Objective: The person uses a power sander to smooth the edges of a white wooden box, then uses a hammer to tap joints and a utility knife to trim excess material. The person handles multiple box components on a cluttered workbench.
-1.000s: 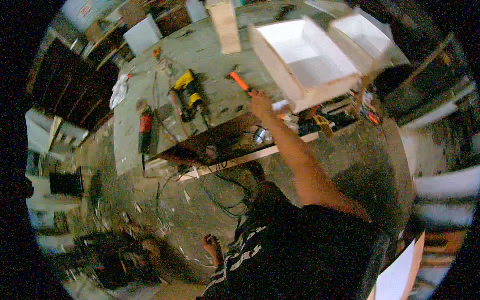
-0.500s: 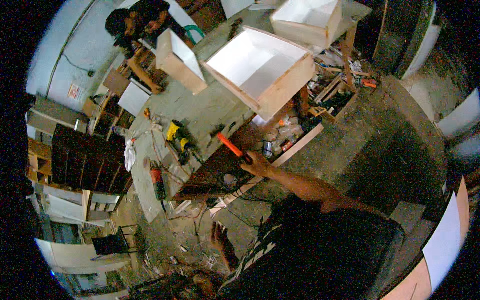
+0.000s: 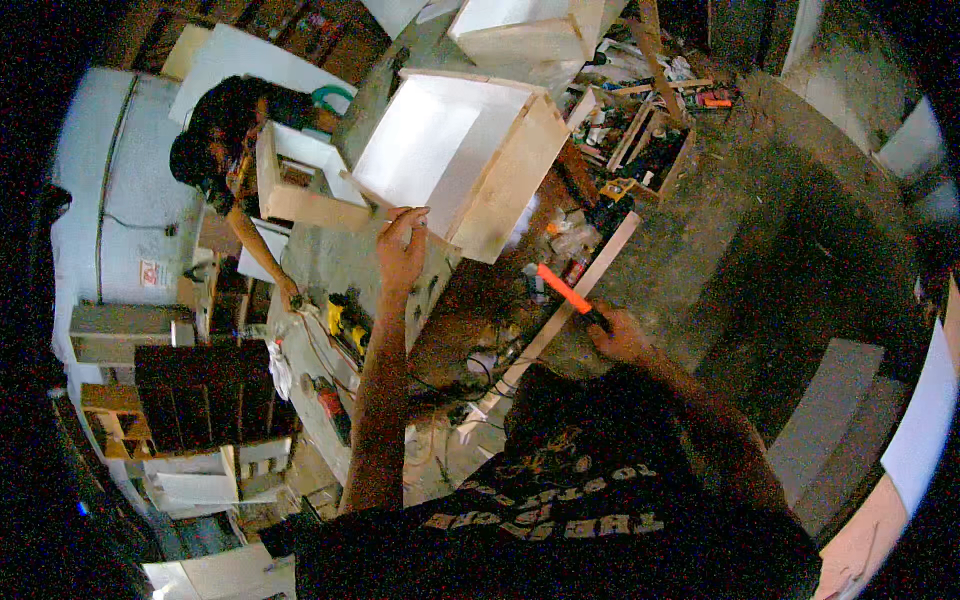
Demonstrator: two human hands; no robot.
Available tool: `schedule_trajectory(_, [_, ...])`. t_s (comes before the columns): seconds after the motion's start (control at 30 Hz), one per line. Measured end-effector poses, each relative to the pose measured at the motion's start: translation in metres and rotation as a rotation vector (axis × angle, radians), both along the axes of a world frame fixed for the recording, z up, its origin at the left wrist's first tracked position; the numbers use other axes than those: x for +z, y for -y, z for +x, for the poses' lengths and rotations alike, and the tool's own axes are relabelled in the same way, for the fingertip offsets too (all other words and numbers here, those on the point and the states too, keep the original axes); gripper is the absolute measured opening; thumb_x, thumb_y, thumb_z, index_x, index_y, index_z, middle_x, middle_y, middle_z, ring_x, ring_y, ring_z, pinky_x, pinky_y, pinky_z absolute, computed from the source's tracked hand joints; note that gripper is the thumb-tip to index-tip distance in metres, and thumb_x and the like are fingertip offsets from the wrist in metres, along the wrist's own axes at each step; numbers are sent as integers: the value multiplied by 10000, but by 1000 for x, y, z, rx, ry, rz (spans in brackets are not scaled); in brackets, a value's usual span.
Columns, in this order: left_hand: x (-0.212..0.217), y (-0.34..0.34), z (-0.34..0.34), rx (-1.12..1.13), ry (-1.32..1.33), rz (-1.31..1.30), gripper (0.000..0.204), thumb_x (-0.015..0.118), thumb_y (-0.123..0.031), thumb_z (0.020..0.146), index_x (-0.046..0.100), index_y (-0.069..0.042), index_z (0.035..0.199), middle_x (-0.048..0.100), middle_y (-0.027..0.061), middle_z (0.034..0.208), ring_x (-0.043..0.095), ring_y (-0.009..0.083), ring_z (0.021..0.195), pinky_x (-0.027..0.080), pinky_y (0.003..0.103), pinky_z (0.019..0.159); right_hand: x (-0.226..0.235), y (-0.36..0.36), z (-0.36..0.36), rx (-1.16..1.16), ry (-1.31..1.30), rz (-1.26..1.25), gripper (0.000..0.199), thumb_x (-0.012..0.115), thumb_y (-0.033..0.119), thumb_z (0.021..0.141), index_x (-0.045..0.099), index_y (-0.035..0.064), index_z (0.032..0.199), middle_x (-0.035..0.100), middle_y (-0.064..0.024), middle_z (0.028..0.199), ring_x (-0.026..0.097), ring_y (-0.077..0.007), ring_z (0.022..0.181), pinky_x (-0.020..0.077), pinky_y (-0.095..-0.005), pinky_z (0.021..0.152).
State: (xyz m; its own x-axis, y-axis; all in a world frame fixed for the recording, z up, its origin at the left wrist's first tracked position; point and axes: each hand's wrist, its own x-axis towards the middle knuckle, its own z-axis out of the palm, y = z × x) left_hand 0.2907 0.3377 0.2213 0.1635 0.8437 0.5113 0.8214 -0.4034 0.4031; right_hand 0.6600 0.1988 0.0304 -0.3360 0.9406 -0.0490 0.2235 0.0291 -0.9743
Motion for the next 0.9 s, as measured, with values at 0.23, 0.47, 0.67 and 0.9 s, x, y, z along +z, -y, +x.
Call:
schedule_trajectory(0.23, [-29,-47,11,-167,75,-184,169,629,-50,932,733,-51,1066,680,116,925,678,216,725,545,336,666,-7,37,-2,-354,28,-157,197,619,147,917,628,0,1049,554,-31,726,496,-128,680,425,-333,607])
schedule_trajectory(0.47, [-36,-52,16,-244,133,-83,179,651,-48,940,746,-48,1092,648,84,882,607,147,633,490,279,597,-29,74,-31,-540,10,-339,219,663,175,939,639,0,1069,603,-12,775,539,-131,678,441,-330,622])
schedule_trajectory(0.67, [-35,-72,-7,-369,334,-544,231,679,-28,952,724,-6,1178,710,78,934,660,125,776,539,260,686,3,47,-119,-610,-279,-323,324,643,127,938,577,18,1235,602,-22,957,565,-96,837,471,-279,689])
schedule_trajectory(0.9, [-3,-102,-7,-618,339,-892,246,721,-9,925,716,29,1168,752,88,951,690,115,872,559,263,777,53,62,-195,-666,-302,113,258,629,80,932,591,43,1184,581,1,946,543,-93,823,466,-276,735])
